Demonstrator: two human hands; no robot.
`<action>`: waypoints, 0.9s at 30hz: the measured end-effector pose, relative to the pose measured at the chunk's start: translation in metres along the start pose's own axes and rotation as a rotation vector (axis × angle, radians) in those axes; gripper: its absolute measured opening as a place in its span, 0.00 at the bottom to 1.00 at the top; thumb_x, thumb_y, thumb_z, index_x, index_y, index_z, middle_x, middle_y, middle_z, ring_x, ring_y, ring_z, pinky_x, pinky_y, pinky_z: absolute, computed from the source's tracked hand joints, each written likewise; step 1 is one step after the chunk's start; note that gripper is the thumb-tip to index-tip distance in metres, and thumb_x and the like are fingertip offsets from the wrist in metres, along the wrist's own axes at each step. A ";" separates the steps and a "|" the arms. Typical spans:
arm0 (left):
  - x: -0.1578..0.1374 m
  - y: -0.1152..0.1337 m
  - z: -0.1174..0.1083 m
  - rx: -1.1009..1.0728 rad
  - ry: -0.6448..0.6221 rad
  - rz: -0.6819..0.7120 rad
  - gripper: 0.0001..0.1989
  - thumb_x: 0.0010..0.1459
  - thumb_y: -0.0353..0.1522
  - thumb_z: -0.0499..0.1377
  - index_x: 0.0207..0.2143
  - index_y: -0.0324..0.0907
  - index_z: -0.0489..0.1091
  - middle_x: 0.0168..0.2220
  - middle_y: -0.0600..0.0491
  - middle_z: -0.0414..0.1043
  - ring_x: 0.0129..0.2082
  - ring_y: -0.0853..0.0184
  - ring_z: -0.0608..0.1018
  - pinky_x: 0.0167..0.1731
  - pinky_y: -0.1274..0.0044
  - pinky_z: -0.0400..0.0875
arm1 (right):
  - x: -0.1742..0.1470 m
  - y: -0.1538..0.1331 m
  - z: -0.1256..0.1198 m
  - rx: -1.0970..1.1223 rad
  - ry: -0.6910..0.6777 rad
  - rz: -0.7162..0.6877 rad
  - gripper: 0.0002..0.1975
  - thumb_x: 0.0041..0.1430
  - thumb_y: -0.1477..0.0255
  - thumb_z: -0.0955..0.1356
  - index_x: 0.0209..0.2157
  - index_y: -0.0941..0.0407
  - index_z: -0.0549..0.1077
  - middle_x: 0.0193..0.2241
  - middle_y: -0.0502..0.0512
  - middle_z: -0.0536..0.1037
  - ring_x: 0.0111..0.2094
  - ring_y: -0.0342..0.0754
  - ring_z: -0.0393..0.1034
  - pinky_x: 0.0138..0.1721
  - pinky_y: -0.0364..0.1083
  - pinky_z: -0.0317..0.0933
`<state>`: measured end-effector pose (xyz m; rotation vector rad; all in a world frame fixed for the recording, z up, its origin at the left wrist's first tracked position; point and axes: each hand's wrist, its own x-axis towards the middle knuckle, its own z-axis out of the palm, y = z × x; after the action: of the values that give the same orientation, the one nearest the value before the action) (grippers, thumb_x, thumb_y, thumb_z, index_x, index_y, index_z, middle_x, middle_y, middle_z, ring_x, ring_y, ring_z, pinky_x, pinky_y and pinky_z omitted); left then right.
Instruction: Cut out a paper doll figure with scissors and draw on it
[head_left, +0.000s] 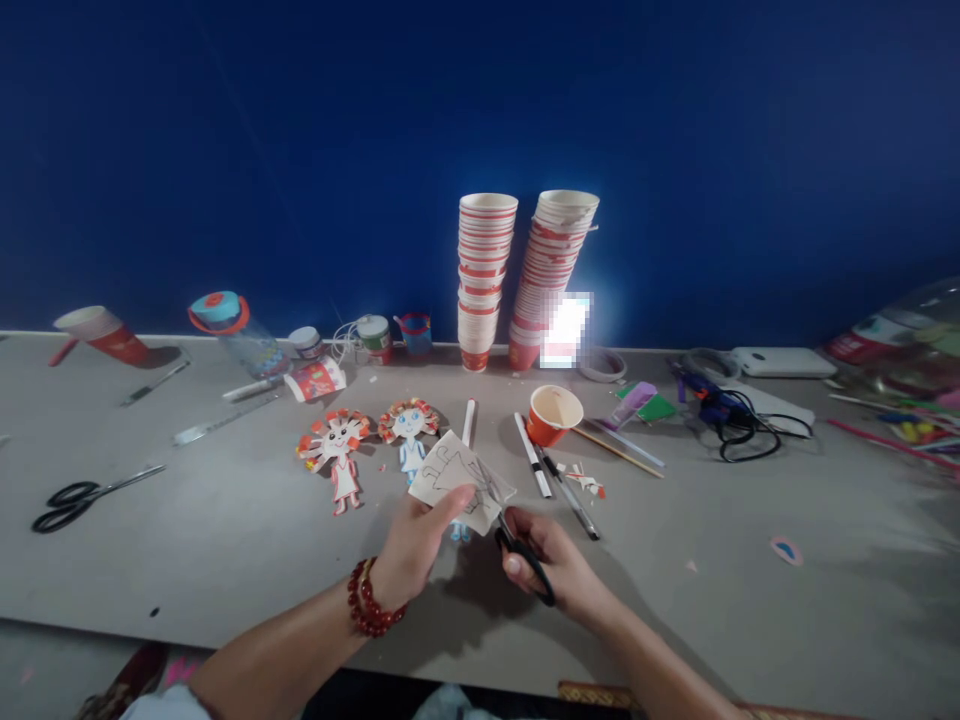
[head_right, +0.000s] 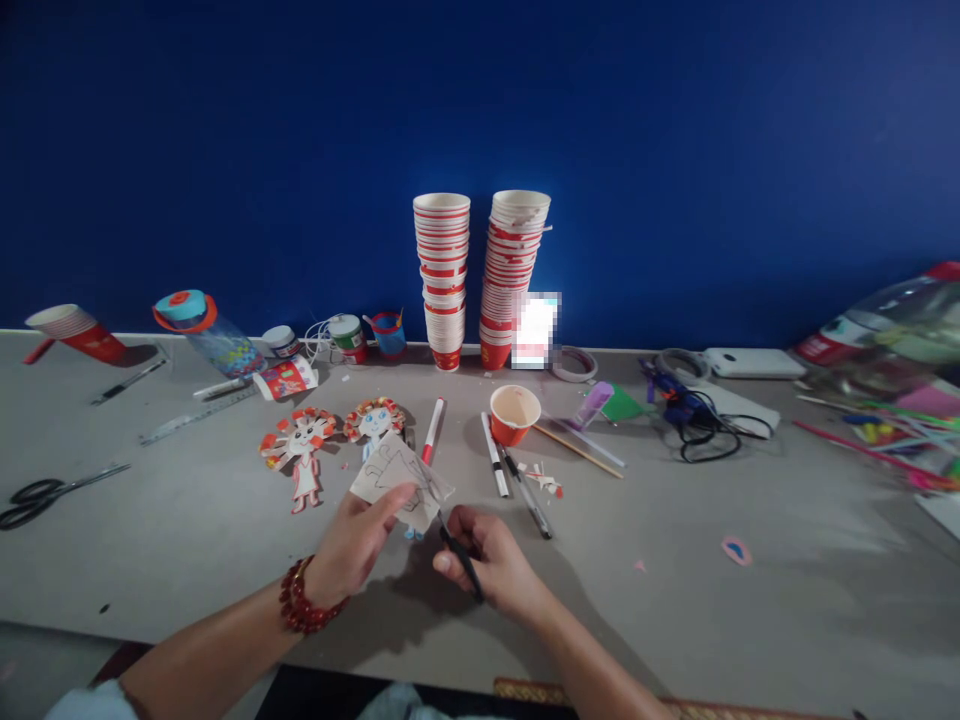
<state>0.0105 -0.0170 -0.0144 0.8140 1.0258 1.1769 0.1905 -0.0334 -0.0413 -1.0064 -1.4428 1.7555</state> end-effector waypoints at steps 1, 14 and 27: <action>0.000 0.000 0.000 -0.007 0.001 -0.001 0.20 0.53 0.38 0.65 0.47 0.39 0.74 0.45 0.45 0.78 0.53 0.54 0.74 0.55 0.65 0.65 | 0.000 0.001 0.000 -0.009 0.006 -0.010 0.32 0.43 0.40 0.69 0.26 0.54 0.56 0.18 0.41 0.56 0.19 0.37 0.48 0.19 0.39 0.40; -0.003 -0.002 0.002 -0.119 0.014 -0.045 0.21 0.52 0.35 0.67 0.49 0.41 0.74 0.44 0.47 0.79 0.48 0.58 0.77 0.51 0.69 0.69 | 0.005 0.006 0.000 -0.062 0.072 -0.112 0.32 0.44 0.40 0.69 0.24 0.54 0.54 0.20 0.42 0.53 0.22 0.39 0.46 0.21 0.41 0.39; -0.007 0.001 0.008 -0.161 -0.017 -0.074 0.19 0.52 0.35 0.66 0.46 0.41 0.74 0.40 0.47 0.79 0.40 0.58 0.80 0.43 0.70 0.74 | 0.005 0.004 0.003 -0.002 0.093 -0.121 0.33 0.43 0.40 0.69 0.24 0.54 0.54 0.20 0.42 0.53 0.22 0.39 0.44 0.22 0.41 0.39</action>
<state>0.0171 -0.0236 -0.0089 0.6528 0.9264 1.1713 0.1853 -0.0319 -0.0457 -0.9683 -1.4177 1.6004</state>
